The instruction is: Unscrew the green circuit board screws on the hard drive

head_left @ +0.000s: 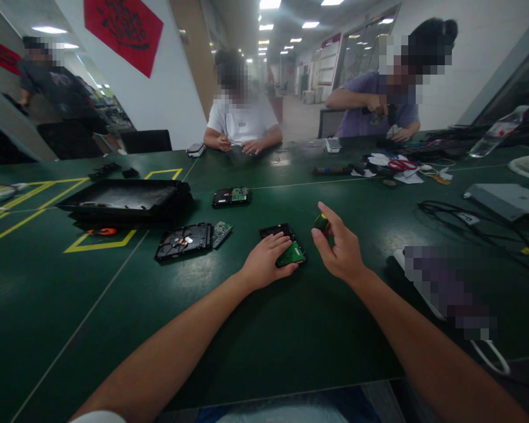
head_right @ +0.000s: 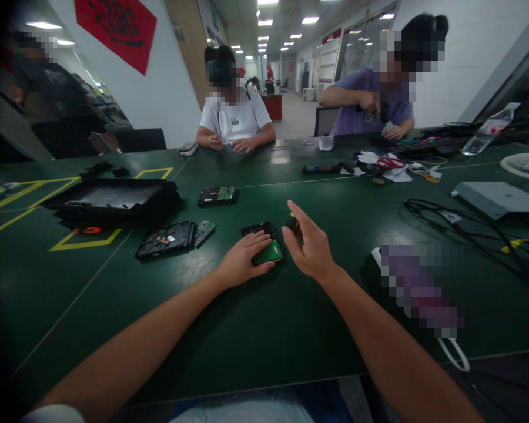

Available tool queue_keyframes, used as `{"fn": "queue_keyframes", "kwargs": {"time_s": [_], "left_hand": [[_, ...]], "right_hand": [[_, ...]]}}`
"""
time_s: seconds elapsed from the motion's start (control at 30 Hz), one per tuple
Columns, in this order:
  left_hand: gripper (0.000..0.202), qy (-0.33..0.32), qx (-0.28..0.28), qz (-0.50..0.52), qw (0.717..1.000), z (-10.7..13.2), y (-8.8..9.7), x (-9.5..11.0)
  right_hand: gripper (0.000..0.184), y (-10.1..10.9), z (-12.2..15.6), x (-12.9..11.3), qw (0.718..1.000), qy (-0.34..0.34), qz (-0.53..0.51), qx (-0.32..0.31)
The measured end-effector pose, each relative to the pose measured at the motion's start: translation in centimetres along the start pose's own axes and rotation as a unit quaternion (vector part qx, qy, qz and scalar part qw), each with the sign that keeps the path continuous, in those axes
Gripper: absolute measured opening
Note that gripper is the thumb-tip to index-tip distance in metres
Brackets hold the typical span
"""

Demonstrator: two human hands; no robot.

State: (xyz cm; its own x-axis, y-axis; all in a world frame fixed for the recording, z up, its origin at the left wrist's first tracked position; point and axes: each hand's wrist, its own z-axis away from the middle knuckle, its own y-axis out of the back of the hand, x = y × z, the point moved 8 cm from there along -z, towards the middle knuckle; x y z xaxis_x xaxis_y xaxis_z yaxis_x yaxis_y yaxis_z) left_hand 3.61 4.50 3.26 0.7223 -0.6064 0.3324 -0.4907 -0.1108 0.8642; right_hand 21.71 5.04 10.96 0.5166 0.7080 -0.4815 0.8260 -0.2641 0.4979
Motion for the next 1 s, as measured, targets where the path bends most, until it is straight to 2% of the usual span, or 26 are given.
{"fn": "queue_keyframes", "kwargs": {"time_s": [0.2, 0.37, 0.6, 0.77, 0.83, 1.0], "left_hand": [[0.064, 0.001, 0.003, 0.003, 1.0, -0.1, 0.0, 0.1], [0.064, 0.005, 0.007, -0.001, 1.0, -0.3, -0.4, 0.0], [0.064, 0.006, 0.011, 0.0, 1.0, -0.8, -0.8, -0.2], [0.065, 0.006, 0.01, -0.001, 1.0, -0.9, -0.8, -0.2], [0.064, 0.011, 0.008, 0.0, 1.0, -0.9, -0.8, -0.3], [0.064, 0.014, 0.014, 0.002, 1.0, -0.8, -0.7, -0.3]], "right_hand": [[0.059, -0.1, -0.2, 0.4, 0.997, -0.021, -0.073, 0.017], [0.05, 0.4, -0.2, -0.1, 0.998, 0.007, -0.003, 0.064], [0.051, -0.3, 0.0, 0.9, 0.996, -0.028, -0.075, 0.044], [0.051, 0.6, 0.0, 1.0, 0.996, -0.011, -0.001, 0.09], [0.048, 0.6, 0.0, 0.9, 0.997, -0.005, 0.003, 0.083], [0.053, 0.0, 0.1, 1.1, 0.997, -0.02, -0.061, 0.053]]}}
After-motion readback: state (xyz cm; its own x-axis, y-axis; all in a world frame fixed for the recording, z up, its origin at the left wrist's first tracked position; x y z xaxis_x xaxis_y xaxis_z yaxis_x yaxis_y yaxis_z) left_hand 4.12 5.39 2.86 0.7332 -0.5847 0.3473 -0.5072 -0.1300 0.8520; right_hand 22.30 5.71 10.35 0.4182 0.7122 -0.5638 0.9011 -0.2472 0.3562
